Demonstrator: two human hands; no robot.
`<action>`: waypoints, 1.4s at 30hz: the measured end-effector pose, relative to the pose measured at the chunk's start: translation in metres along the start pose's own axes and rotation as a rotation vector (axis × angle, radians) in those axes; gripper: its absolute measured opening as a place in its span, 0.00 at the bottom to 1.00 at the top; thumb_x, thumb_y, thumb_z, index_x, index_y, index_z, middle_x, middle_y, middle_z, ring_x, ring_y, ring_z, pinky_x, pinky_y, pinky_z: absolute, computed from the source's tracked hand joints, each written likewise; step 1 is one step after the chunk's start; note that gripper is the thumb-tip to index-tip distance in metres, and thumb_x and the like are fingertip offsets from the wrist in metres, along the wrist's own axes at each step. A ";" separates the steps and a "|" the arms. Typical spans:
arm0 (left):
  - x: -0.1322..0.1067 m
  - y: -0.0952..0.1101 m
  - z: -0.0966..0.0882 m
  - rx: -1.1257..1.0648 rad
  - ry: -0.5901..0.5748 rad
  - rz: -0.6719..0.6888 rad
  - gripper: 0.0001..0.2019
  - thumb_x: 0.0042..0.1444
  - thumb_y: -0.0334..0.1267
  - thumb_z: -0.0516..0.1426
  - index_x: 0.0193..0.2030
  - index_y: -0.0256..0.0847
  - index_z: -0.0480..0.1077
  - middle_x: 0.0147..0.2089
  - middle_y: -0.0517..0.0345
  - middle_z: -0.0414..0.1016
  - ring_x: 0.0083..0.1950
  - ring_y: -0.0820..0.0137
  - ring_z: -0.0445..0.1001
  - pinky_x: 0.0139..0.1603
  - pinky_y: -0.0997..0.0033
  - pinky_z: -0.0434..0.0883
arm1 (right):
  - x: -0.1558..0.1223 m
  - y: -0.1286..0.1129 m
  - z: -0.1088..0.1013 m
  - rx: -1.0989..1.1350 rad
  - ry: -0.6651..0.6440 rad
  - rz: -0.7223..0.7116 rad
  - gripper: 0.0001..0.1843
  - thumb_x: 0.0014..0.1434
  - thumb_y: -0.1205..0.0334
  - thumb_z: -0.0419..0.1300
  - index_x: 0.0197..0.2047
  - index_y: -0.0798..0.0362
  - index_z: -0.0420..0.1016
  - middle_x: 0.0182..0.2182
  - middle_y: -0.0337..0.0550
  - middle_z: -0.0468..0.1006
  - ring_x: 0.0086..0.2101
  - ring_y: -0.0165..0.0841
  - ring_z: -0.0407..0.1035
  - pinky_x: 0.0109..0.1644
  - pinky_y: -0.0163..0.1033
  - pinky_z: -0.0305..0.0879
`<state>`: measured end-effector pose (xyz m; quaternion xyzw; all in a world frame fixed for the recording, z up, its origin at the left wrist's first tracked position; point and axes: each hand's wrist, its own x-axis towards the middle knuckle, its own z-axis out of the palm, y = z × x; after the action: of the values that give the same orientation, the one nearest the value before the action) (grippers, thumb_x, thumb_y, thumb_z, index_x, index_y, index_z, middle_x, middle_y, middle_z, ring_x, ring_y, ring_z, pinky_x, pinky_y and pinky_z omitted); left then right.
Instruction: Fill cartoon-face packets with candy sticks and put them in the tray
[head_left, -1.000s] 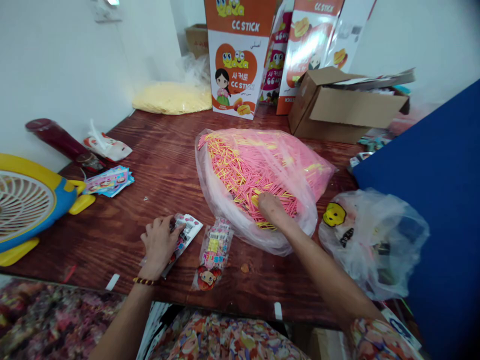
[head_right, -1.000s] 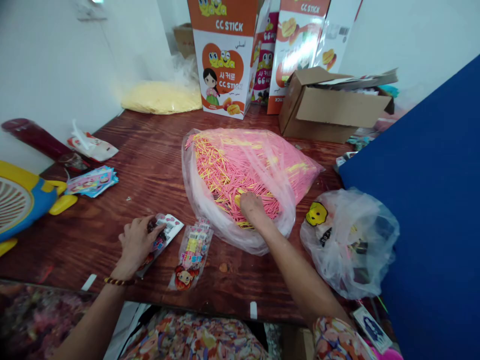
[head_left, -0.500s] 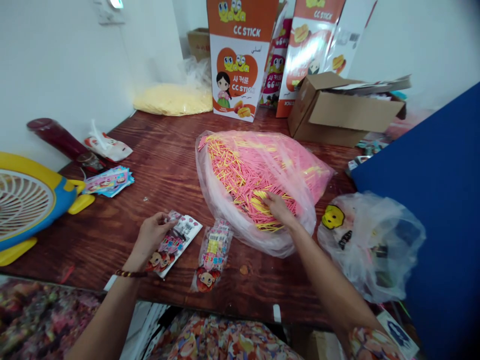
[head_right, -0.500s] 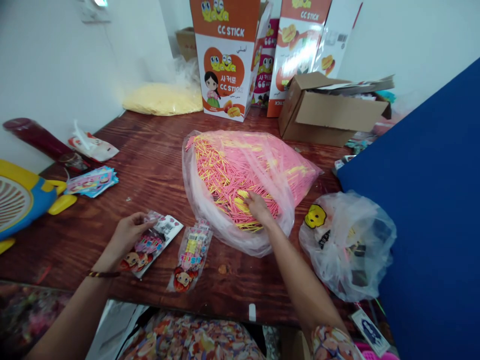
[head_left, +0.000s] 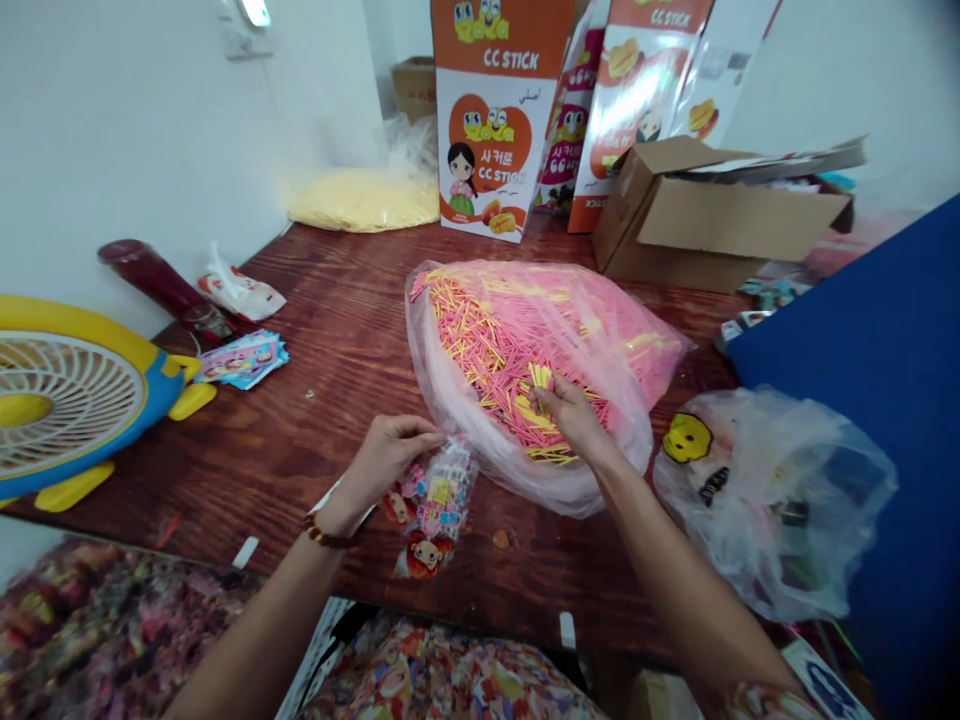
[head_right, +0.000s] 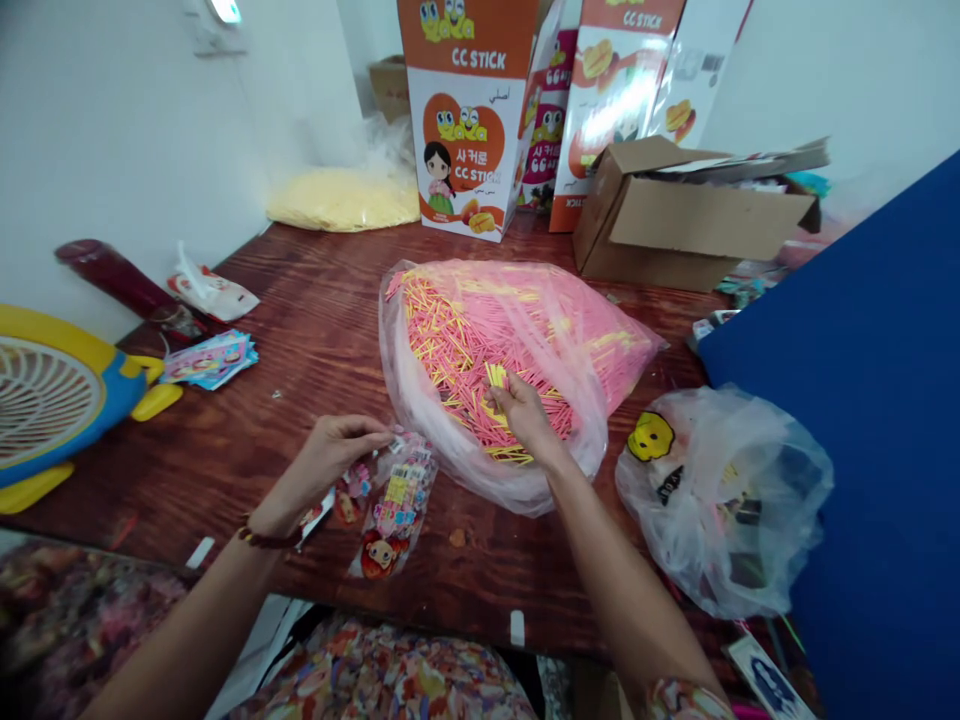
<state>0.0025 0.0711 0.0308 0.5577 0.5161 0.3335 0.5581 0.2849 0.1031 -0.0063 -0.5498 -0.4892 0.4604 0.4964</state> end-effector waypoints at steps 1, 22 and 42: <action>0.003 -0.001 0.008 -0.022 -0.014 0.020 0.12 0.48 0.45 0.65 0.28 0.37 0.80 0.21 0.59 0.75 0.21 0.75 0.66 0.23 0.76 0.62 | -0.002 -0.004 0.003 0.031 0.017 -0.024 0.14 0.49 0.51 0.64 0.29 0.51 0.66 0.24 0.35 0.72 0.26 0.29 0.64 0.33 0.37 0.62; 0.007 0.009 0.047 -0.230 -0.049 0.193 0.12 0.53 0.45 0.65 0.30 0.36 0.80 0.27 0.60 0.73 0.28 0.76 0.63 0.31 0.76 0.62 | -0.058 -0.051 0.081 0.479 -0.014 -0.163 0.11 0.63 0.55 0.58 0.48 0.47 0.68 0.38 0.40 0.82 0.51 0.38 0.75 0.59 0.49 0.66; 0.018 0.015 0.053 -0.416 -0.018 0.193 0.09 0.49 0.41 0.67 0.32 0.37 0.81 0.29 0.59 0.78 0.30 0.75 0.71 0.34 0.76 0.68 | -0.055 -0.072 0.052 0.018 -0.229 -0.234 0.21 0.68 0.53 0.55 0.63 0.43 0.68 0.59 0.44 0.75 0.57 0.38 0.70 0.63 0.50 0.65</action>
<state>0.0602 0.0754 0.0337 0.4802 0.3753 0.4797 0.6312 0.2218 0.0556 0.0624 -0.4285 -0.5992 0.4634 0.4926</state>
